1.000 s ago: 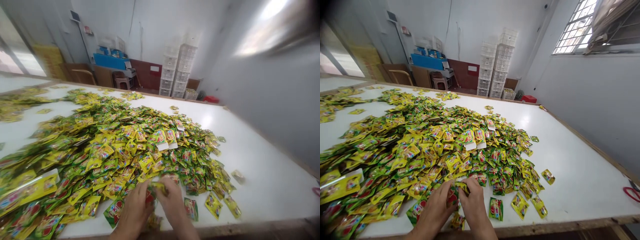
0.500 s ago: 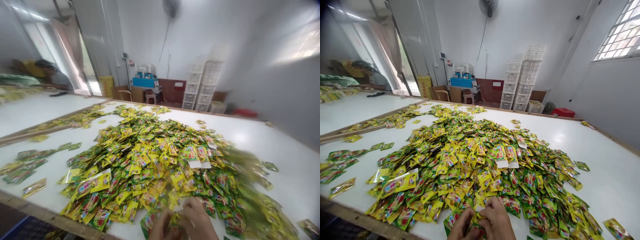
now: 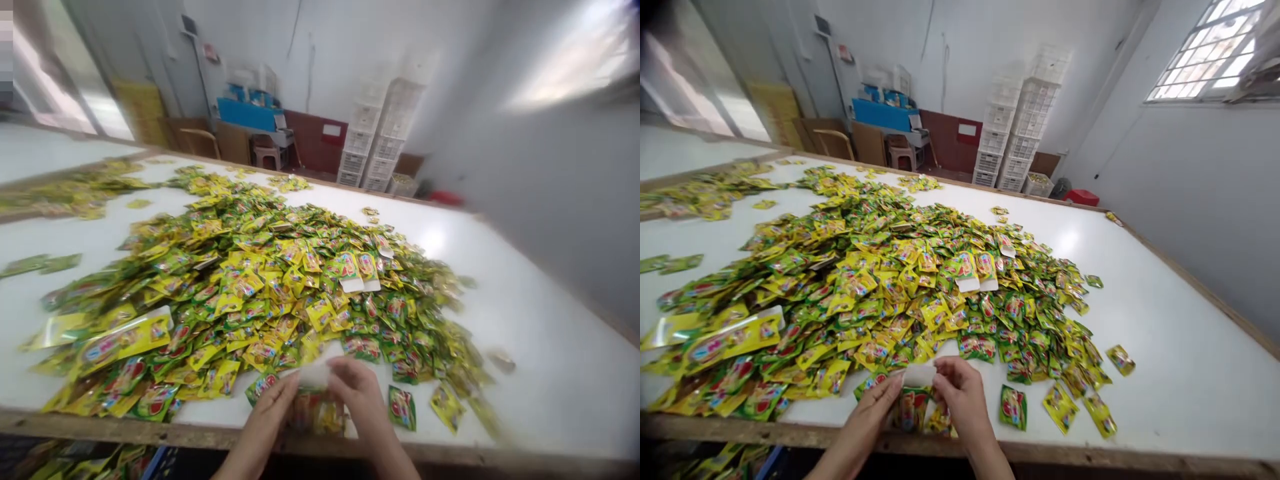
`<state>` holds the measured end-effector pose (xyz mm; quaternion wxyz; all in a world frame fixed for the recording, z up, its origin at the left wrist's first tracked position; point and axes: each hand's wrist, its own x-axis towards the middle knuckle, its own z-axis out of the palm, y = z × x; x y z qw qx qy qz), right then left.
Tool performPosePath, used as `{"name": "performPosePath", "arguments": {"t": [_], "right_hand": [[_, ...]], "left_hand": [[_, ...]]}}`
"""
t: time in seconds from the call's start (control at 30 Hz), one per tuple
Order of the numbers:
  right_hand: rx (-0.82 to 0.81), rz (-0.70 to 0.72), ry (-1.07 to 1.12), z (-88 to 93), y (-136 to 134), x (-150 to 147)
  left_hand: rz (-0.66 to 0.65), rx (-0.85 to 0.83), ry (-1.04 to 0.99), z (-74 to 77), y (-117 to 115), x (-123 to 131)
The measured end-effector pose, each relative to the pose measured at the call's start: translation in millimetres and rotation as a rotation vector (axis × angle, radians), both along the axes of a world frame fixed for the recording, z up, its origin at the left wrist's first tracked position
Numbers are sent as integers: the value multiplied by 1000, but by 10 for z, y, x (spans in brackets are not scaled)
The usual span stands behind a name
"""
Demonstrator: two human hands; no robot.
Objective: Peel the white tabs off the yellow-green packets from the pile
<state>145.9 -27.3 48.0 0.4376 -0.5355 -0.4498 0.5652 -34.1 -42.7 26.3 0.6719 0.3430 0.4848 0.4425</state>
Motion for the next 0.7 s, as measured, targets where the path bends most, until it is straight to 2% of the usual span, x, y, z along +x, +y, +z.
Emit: {"name": "performPosePath", "arguments": {"t": [0.07, 0.13, 0.17, 0.23, 0.33, 0.43, 0.57, 0.7], "right_hand": [[-157, 85, 110, -27, 4, -41], [-232, 118, 126, -33, 22, -96], [-212, 104, 98, -25, 35, -120], [-72, 64, 11, 11, 59, -149], [109, 69, -53, 57, 84, -142], [70, 58, -28, 37, 98, -125], [15, 14, -12, -36, 108, -127], [131, -14, -84, -47, 87, -106]], "left_hand": [[-57, -64, -103, 96, 39, -6], [-117, -80, -145, 172, 85, -12], [-120, -72, -130, 190, 106, -17], [-73, -31, -49, 175, 138, -36], [18, 66, 135, 45, 168, -79], [29, 162, 268, -87, 188, -96], [28, 266, 365, -126, 233, -76], [-31, 501, 516, -147, 283, -140]]}}
